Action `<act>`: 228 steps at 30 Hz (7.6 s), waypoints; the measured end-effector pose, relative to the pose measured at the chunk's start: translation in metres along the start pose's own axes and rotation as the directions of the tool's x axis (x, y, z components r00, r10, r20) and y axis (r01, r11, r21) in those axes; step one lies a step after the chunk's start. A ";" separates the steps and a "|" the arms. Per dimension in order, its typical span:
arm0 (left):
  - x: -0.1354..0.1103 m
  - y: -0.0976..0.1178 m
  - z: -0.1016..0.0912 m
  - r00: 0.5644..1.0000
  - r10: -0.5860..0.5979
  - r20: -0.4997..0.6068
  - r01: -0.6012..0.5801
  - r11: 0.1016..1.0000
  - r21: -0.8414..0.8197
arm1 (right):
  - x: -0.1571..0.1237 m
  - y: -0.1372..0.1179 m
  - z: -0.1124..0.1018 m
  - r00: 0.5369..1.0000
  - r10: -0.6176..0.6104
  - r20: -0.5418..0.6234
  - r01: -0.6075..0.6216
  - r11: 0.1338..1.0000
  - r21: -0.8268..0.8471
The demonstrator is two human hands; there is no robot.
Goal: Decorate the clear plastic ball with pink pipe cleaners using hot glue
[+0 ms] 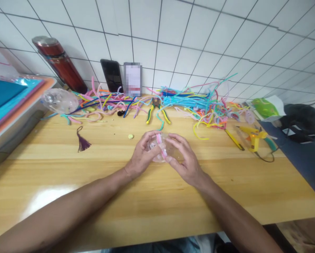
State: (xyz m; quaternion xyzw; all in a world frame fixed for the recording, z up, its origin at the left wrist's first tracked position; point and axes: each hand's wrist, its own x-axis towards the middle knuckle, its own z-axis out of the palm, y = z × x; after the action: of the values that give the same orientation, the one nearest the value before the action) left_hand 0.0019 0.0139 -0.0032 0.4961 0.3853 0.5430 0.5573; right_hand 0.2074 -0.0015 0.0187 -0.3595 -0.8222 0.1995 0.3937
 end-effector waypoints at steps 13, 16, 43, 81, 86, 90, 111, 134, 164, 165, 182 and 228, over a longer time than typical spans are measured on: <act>-0.002 -0.003 0.003 0.997 -0.071 -0.041 0.069 0.996 -0.061 | -0.001 0.001 0.005 1.000 -0.019 -0.005 0.019 1.000 0.010; -0.002 0.001 0.004 0.996 -0.068 -0.060 0.067 0.997 -0.026 | -0.001 0.003 0.006 1.000 -0.005 -0.003 0.006 1.000 0.017; -0.008 0.004 0.003 0.987 0.011 0.161 -0.026 0.995 0.093 | 0.012 0.006 -0.023 0.960 0.056 0.275 -0.095 0.987 0.131; 0.014 0.007 0.005 0.946 -0.315 -0.083 0.270 0.900 -0.343 | 0.010 0.009 -0.022 0.984 0.012 0.179 -0.032 0.993 0.111; 0.013 0.005 0.006 0.957 -0.284 -0.066 0.243 0.902 -0.356 | 0.007 0.008 -0.008 0.994 0.014 0.107 -0.015 1.000 0.013; 0.010 0.002 0.002 0.957 -0.271 -0.108 0.231 0.930 -0.286 | 0.005 0.007 0.001 0.998 0.006 0.062 -0.006 1.000 -0.007; 0.010 0.011 -0.003 0.995 0.026 -0.097 0.032 0.830 0.557 | 0.020 0.018 0.001 0.972 0.072 0.223 -0.076 0.997 0.008; 0.005 -0.022 -0.012 0.911 0.367 0.187 -0.392 0.634 0.667 | -0.121 0.183 -0.217 0.240 0.543 -0.805 -0.938 0.342 -0.050; 0.011 -0.011 0.002 0.889 0.405 0.212 -0.422 0.549 0.722 | -0.061 -0.018 -0.135 0.912 0.324 -0.251 -0.386 0.886 -0.256; 0.011 -0.011 0.002 0.892 0.398 0.212 -0.417 0.551 0.723 | -0.060 -0.030 -0.127 0.941 0.296 -0.162 -0.333 0.897 -0.292; 0.023 -0.012 0.000 0.919 0.393 0.034 -0.352 0.778 0.520 | -0.008 -0.038 -0.095 0.985 0.166 0.051 -0.144 0.945 -0.295; 0.025 0.003 0.005 0.956 -0.089 -0.280 0.063 0.993 -0.100 | -0.016 -0.021 -0.047 0.979 -0.170 0.116 0.205 0.783 -0.587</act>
State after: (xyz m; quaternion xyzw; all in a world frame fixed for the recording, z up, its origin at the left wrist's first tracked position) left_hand 0.0089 0.0380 0.0033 0.3724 0.4550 0.6035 0.5386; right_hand 0.2428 -0.0257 0.0522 -0.3757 -0.8854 -0.0988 0.2553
